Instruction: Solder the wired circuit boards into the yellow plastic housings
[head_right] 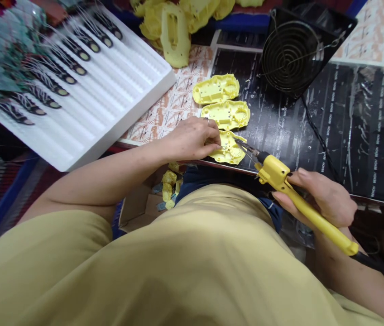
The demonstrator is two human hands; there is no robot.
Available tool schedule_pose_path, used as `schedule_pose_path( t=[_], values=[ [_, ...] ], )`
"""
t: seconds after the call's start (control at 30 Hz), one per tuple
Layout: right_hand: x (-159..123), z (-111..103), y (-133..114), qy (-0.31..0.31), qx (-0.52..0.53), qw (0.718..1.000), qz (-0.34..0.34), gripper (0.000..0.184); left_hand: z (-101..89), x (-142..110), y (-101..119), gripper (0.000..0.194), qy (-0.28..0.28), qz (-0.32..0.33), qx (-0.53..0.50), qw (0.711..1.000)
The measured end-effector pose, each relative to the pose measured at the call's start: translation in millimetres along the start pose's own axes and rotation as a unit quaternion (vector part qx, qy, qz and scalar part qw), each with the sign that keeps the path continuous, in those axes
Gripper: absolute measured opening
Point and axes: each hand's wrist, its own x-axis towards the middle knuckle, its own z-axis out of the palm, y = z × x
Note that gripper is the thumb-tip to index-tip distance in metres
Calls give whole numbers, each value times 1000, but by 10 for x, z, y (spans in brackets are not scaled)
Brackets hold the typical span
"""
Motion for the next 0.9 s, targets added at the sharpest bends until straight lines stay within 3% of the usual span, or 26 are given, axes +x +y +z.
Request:
schedule_pose_path(
  t=[0.07,0.2,0.37,0.53,0.73,0.9],
  values=[
    [4,47,-58,17,19,1000,-16,41,15,-34,7,26,15,7,7,1000],
    [64,150,-140,36,106,994,-10,14,73,-74,-29,30,44,-5,2,999],
    [187,200,-178,43,121,991,-38,8,91,-48,-58,28,55,-3,-9,998],
    [247,159,-141,25,90,995,-34,39,-7,-5,-23,27,15,5,0,1000],
    [286,194,-108,60,177,982,-33,14,-14,2,-82,24,33,-11,-58,998],
    [318,201,-132,49,186,980,-40,16,66,-17,-96,22,54,-44,-100,992]
  ],
)
